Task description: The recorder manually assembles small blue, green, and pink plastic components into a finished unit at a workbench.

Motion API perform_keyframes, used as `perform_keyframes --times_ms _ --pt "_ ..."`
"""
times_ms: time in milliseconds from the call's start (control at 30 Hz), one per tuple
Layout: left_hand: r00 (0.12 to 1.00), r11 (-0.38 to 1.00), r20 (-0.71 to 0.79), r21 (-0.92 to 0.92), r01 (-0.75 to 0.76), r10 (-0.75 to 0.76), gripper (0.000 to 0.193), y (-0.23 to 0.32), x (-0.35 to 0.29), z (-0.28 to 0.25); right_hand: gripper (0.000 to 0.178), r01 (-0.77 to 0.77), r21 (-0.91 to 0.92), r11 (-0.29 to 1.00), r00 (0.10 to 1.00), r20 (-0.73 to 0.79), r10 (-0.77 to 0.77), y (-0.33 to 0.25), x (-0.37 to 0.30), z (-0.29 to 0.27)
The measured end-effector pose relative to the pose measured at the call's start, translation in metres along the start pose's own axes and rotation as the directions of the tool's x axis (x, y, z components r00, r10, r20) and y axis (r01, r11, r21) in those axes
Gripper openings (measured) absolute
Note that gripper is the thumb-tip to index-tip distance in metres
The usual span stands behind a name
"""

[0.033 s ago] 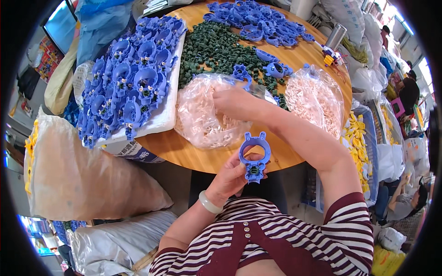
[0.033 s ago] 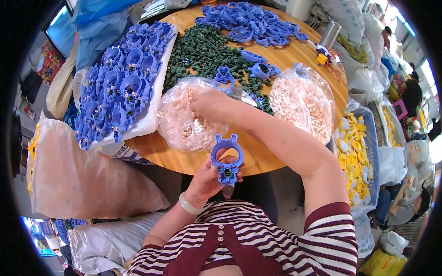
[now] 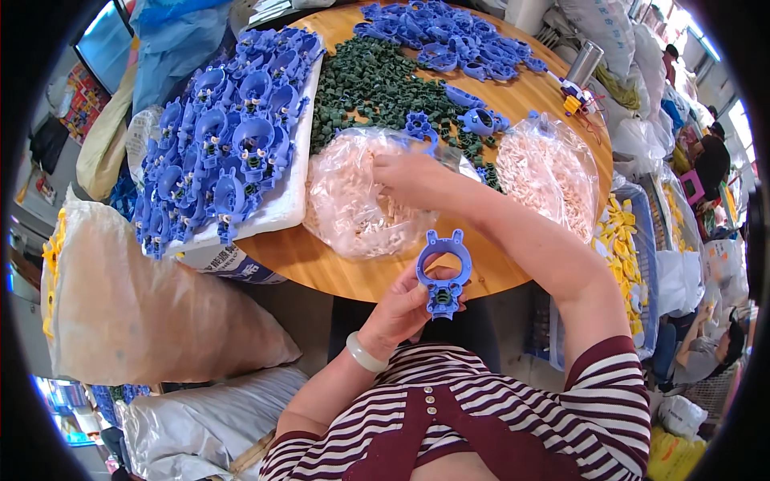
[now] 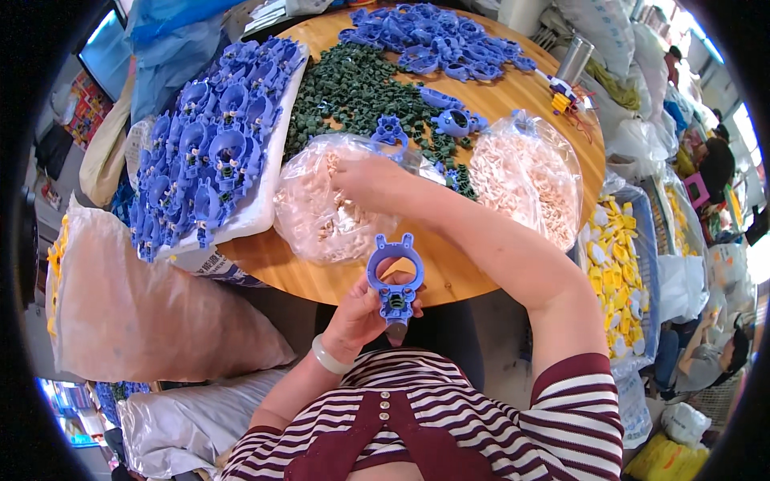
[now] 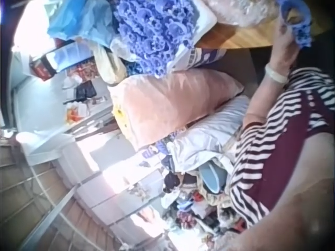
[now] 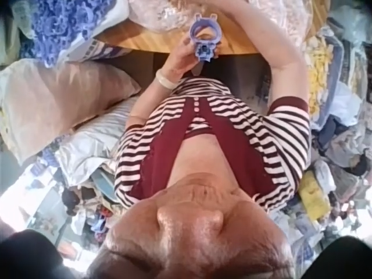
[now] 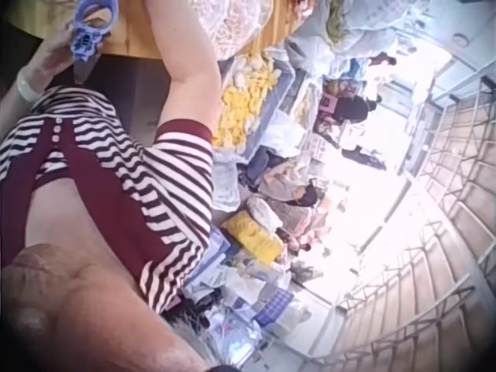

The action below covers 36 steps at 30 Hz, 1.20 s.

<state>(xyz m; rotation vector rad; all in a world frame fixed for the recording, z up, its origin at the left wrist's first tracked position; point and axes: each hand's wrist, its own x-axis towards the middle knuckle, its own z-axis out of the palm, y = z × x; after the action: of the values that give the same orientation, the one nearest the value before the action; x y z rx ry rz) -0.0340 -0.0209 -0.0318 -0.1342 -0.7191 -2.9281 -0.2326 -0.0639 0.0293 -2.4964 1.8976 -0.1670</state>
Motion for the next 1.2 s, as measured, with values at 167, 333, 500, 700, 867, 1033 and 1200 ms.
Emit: perform_keyframes --times_ms 167,333,500,700,867,1033,1200 --pt "1.0 1.0 -0.007 0.025 0.007 -0.007 0.065 0.0 0.001 0.001 0.015 0.0 0.651 0.759 0.933 -0.273 0.234 0.0 -0.031 -0.009" --pt "1.0 0.999 -0.029 0.051 -0.004 0.005 0.066 -0.002 0.001 0.003 0.011 -0.065 0.978 0.198 0.902 -0.027 0.432 -0.01 -0.054 -0.014" --pt "0.997 0.999 -0.078 0.041 -0.013 0.016 0.067 -0.006 0.004 0.006 0.014 -0.085 0.969 0.232 0.86 -0.046 0.508 -0.012 -0.06 -0.004" --pt "0.996 0.995 -0.025 0.051 -0.081 0.082 0.062 -0.006 0.0 -0.002 0.013 -0.117 0.974 0.192 0.8 -0.022 0.6 -0.031 -0.109 -0.009" --pt "0.995 0.995 -0.024 0.023 -0.096 0.096 0.062 -0.008 0.008 -0.001 0.015 -0.306 0.719 0.624 0.784 -0.181 0.593 -0.037 -0.15 0.018" --pt "0.981 0.989 -0.13 -0.003 -0.149 0.147 0.064 -0.008 0.003 0.004 0.013 -0.244 0.609 0.754 0.817 -0.289 0.498 -0.049 -0.14 0.015" --pt "0.994 0.996 -0.087 0.071 -0.061 0.067 0.068 -0.012 -0.018 0.006 0.012 -0.073 0.748 0.659 0.816 -0.335 0.471 -0.058 -0.1 -0.009"
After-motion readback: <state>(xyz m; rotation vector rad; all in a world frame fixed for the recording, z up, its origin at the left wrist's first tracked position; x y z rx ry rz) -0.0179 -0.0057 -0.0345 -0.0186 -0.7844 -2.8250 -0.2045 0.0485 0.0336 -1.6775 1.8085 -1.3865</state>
